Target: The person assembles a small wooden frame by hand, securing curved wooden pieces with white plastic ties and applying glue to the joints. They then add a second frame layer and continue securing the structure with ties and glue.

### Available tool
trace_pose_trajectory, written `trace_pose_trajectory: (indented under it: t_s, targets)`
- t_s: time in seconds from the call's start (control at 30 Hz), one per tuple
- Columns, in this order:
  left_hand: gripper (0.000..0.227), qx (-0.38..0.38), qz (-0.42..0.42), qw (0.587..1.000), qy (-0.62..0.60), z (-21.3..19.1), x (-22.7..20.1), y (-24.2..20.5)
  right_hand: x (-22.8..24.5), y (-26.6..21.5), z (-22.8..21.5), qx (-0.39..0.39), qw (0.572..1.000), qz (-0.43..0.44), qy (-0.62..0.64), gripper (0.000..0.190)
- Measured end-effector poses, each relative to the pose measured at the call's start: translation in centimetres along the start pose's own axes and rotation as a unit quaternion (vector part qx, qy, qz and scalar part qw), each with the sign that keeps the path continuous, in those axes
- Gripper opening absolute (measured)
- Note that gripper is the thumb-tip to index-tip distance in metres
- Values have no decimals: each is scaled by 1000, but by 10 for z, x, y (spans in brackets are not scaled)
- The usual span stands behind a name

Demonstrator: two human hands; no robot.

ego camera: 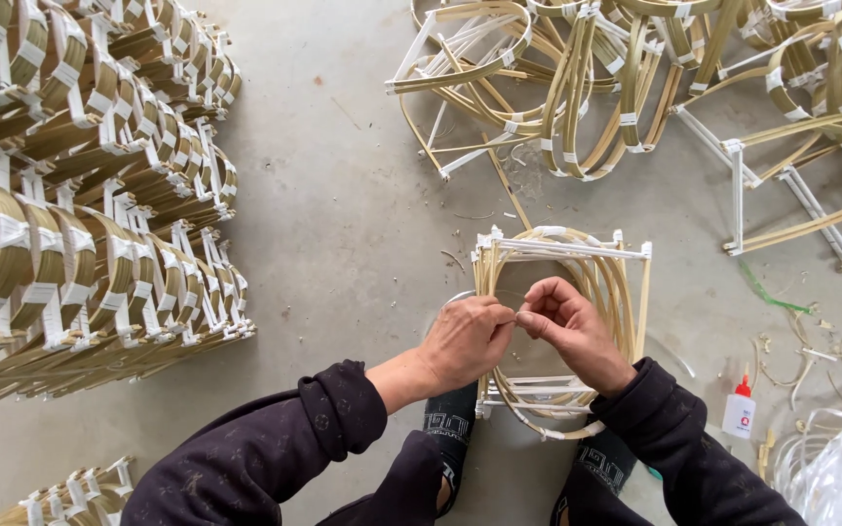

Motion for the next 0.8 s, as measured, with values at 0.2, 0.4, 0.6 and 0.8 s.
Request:
trace_pose_trajectory:
  t_s: [0.2, 0.4, 0.6, 0.8]
  targets:
    - [8, -49, -42, 995, -73, -11, -14, -2, 1, 1, -2, 18, 999, -1, 48, 22]
    - [7, -8, -50, 991, -124, -15, -6, -1, 0, 1, -5, 15, 997, 23, 68, 21]
    - [7, 31, -53, 986, -156, -16, 1, 0, 0, 3, -4, 25, 993, 29, 114, 20]
    - [7, 37, -91, 985, -144, -15, -2, 0, 7, 3, 3, 97, 991, 71, 60, 25]
Point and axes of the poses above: each hand's wrist, its own y-axis towards the middle knuckle, its own z-axis out of the palm, x = y × z, the point moved 2 cm from there along y, towards the middle knuckle, and after that the axes turned 13 degrees about x, right-handed, at the moved point
